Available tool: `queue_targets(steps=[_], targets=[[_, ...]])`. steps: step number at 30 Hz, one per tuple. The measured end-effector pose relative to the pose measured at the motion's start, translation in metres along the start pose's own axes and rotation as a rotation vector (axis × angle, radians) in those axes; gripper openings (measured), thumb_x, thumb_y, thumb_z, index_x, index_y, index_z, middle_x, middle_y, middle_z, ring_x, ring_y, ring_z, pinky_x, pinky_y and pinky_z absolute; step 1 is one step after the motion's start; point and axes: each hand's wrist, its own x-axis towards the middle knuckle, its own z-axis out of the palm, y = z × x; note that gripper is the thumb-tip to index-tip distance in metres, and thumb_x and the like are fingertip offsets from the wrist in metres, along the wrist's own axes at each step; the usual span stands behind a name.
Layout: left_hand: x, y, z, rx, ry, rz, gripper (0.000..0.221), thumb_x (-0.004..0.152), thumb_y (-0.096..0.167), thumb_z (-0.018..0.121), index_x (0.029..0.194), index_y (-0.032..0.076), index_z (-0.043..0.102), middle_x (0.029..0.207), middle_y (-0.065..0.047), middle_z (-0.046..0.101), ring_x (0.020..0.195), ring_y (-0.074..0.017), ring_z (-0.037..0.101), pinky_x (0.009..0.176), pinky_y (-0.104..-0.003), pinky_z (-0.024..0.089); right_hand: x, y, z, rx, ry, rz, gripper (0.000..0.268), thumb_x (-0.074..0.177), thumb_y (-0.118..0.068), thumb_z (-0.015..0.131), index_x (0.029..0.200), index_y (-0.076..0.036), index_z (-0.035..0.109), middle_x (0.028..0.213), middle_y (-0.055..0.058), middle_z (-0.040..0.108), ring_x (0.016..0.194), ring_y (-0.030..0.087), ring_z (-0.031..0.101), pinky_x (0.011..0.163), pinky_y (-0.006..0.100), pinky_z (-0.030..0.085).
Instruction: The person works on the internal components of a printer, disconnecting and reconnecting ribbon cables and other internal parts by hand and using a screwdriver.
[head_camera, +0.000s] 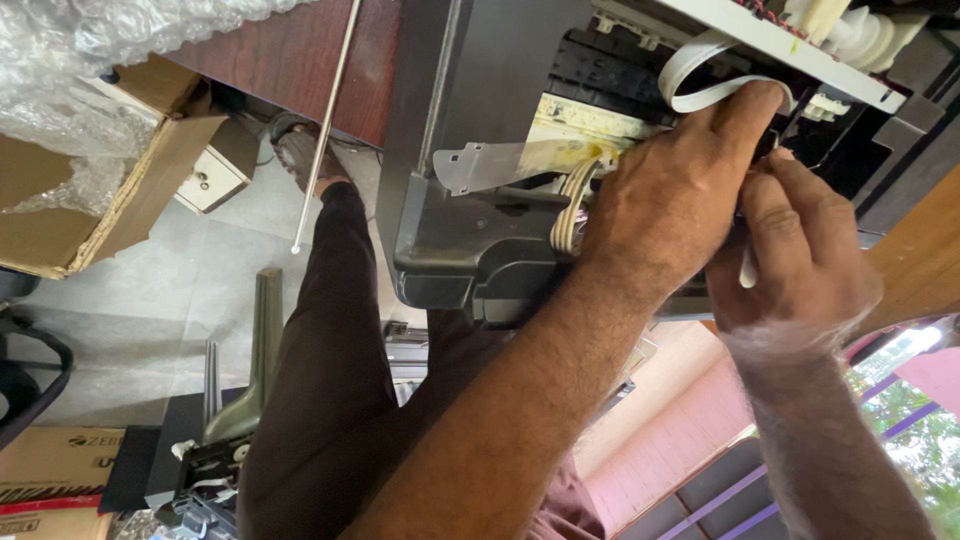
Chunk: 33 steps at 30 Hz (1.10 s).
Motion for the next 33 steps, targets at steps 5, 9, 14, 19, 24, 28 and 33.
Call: queue_targets(steps=[5, 9, 14, 19, 24, 28, 33], targets=[[-0.001, -0.001, 0.001, -0.002, 0.053, 0.026, 0.045, 0.098, 0.020, 0.060, 0.140, 0.023, 0.046, 0.123, -0.014, 0.071, 0.099, -0.0338, 0.077, 0.077, -0.045, 0.065, -0.004, -0.003, -0.005, 0.034, -0.022, 0.047, 0.025, 0.096, 0.013, 0.076, 0.118, 0.004, 0.069, 0.120, 0.020, 0.072, 0.095, 0.027, 0.076, 0.072, 0.030, 0.062], [-0.001, 0.000, -0.003, 0.018, 0.018, 0.008, 0.043, 0.099, 0.020, 0.061, 0.140, 0.023, 0.047, 0.121, -0.014, 0.071, 0.096, -0.0339, 0.077, 0.074, -0.046, 0.065, 0.000, -0.010, -0.014, 0.036, -0.068, 0.077, 0.025, 0.093, 0.011, 0.075, 0.116, 0.003, 0.070, 0.117, 0.018, 0.071, 0.096, 0.027, 0.074, 0.075, 0.031, 0.061], [-0.002, 0.001, -0.005, 0.011, 0.024, 0.022, 0.043, 0.100, 0.019, 0.061, 0.141, 0.020, 0.046, 0.118, -0.015, 0.072, 0.096, -0.0343, 0.077, 0.077, -0.047, 0.065, 0.007, -0.013, -0.020, -0.043, -0.153, 0.120, 0.031, 0.090, 0.010, 0.075, 0.118, -0.001, 0.072, 0.119, 0.014, 0.072, 0.096, 0.024, 0.073, 0.076, 0.031, 0.060], [-0.002, 0.002, -0.011, 0.027, 0.008, 0.033, 0.046, 0.099, 0.017, 0.062, 0.142, 0.017, 0.046, 0.114, -0.016, 0.072, 0.094, -0.0344, 0.077, 0.078, -0.047, 0.064, 0.010, -0.006, -0.023, -0.048, -0.172, 0.061, 0.037, 0.086, 0.005, 0.078, 0.120, -0.003, 0.070, 0.117, 0.013, 0.072, 0.091, 0.025, 0.072, 0.070, 0.032, 0.058], [0.000, 0.000, -0.009, 0.036, 0.022, 0.042, 0.044, 0.100, 0.014, 0.060, 0.142, 0.017, 0.046, 0.111, -0.018, 0.072, 0.091, -0.0347, 0.077, 0.075, -0.047, 0.063, -0.020, 0.037, 0.012, -0.194, 0.004, -0.191, 0.032, 0.097, 0.001, 0.077, 0.126, -0.005, 0.066, 0.120, 0.019, 0.076, 0.098, 0.028, 0.080, 0.063, 0.031, 0.059], [-0.002, 0.003, -0.010, 0.007, 0.057, 0.037, 0.041, 0.100, 0.025, 0.063, 0.137, 0.018, 0.049, 0.111, -0.016, 0.073, 0.090, -0.0377, 0.075, 0.073, -0.049, 0.062, -0.042, 0.080, 0.003, 0.693, 0.393, 0.762, 0.020, 0.107, -0.004, 0.072, 0.125, -0.003, 0.065, 0.117, 0.016, 0.071, 0.092, 0.024, 0.074, 0.067, 0.030, 0.056], [0.002, 0.001, -0.006, -0.104, -0.021, 0.002, 0.042, 0.100, 0.027, 0.064, 0.138, 0.016, 0.047, 0.114, -0.015, 0.073, 0.087, -0.0322, 0.077, 0.072, -0.045, 0.063, -0.074, 0.061, -0.014, 0.767, 0.403, 0.756, 0.012, 0.110, 0.003, 0.069, 0.121, 0.003, 0.064, 0.117, 0.019, 0.071, 0.096, 0.026, 0.074, 0.079, 0.033, 0.060]])
